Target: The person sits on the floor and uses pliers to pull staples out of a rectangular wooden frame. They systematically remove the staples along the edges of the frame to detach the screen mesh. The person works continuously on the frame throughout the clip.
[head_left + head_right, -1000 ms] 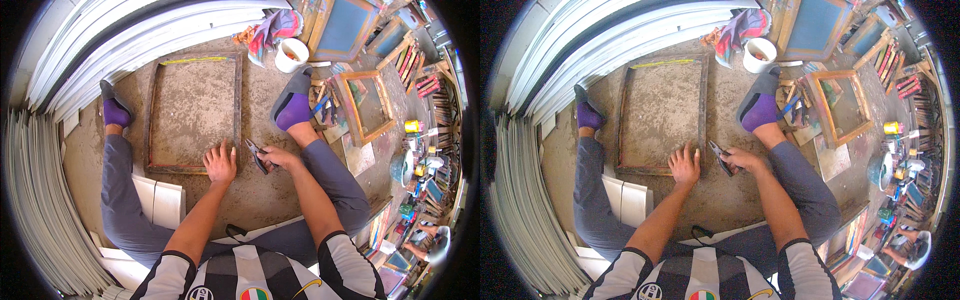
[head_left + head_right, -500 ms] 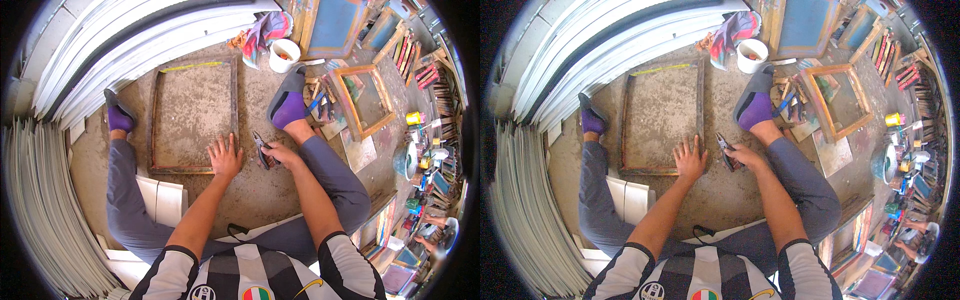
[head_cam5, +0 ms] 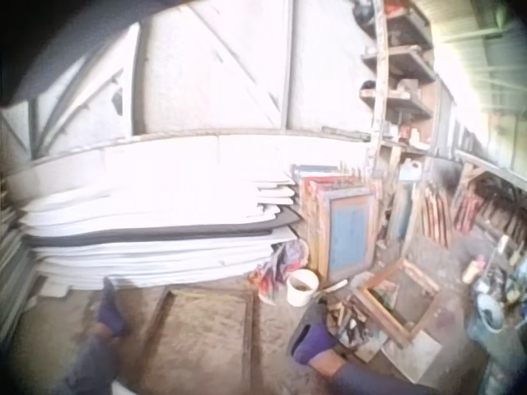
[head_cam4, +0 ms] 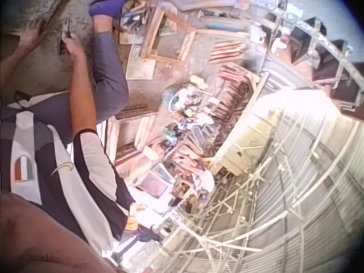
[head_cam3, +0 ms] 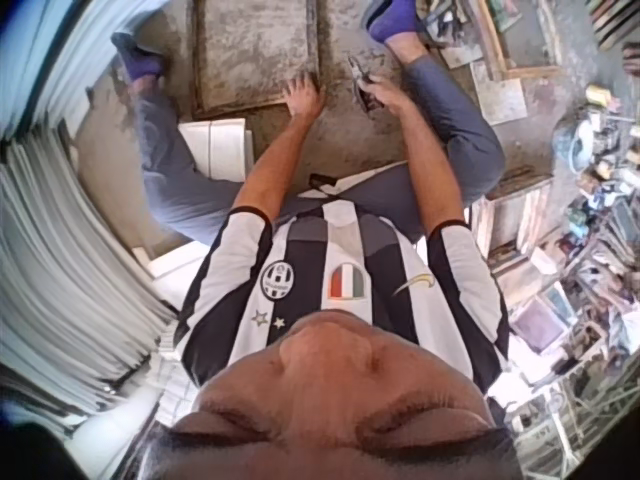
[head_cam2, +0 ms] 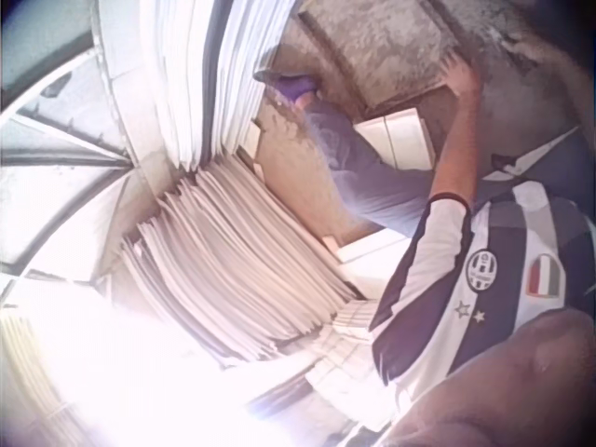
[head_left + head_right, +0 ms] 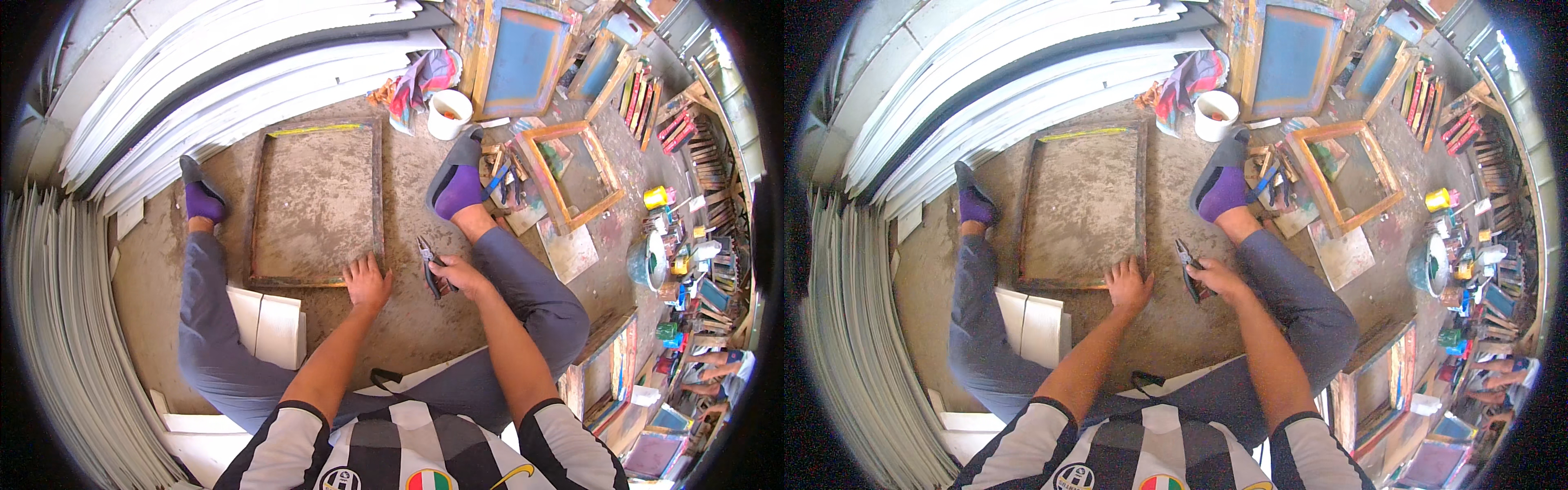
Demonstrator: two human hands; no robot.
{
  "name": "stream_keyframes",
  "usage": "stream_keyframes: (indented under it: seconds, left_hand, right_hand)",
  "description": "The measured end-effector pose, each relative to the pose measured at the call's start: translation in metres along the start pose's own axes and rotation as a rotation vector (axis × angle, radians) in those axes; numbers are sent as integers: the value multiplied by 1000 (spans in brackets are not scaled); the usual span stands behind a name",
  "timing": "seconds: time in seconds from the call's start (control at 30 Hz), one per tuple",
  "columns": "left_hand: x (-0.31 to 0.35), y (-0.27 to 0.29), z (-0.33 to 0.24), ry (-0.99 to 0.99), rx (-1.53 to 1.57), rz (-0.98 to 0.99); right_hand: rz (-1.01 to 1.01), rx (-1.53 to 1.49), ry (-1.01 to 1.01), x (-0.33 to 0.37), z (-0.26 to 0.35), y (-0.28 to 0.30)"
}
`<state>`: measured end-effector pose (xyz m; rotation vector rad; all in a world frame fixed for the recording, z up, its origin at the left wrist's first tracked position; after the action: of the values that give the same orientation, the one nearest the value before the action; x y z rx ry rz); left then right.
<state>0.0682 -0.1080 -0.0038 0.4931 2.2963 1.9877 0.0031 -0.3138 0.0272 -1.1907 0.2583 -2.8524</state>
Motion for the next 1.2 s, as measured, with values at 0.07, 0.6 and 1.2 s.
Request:
stream_keyframes:
  seconds: [0.07,0.6,1.2]
  left_hand:
    - [2,-11,8,16,40,2]
    - [52,-18,52,-129,159,-23]
    - [40,8,95,-34,232,82]
  right_hand:
    - [-28,-16,-9,6,-7,-18]
    - [-158,-135,-81,16,-68,-120]
    - [-224,-175,-54,-1,-54,-153]
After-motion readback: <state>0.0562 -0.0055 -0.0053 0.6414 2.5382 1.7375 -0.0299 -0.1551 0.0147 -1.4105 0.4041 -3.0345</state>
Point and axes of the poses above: each hand's wrist, its own x-axis away from the middle knuckle, its own y-axis out of the back of the hand, z = x × y, the point moved 7 cm from there along -x, towards the middle knuckle, and after that the axes turned 10 degrees about -x, right-handed, at the moved point
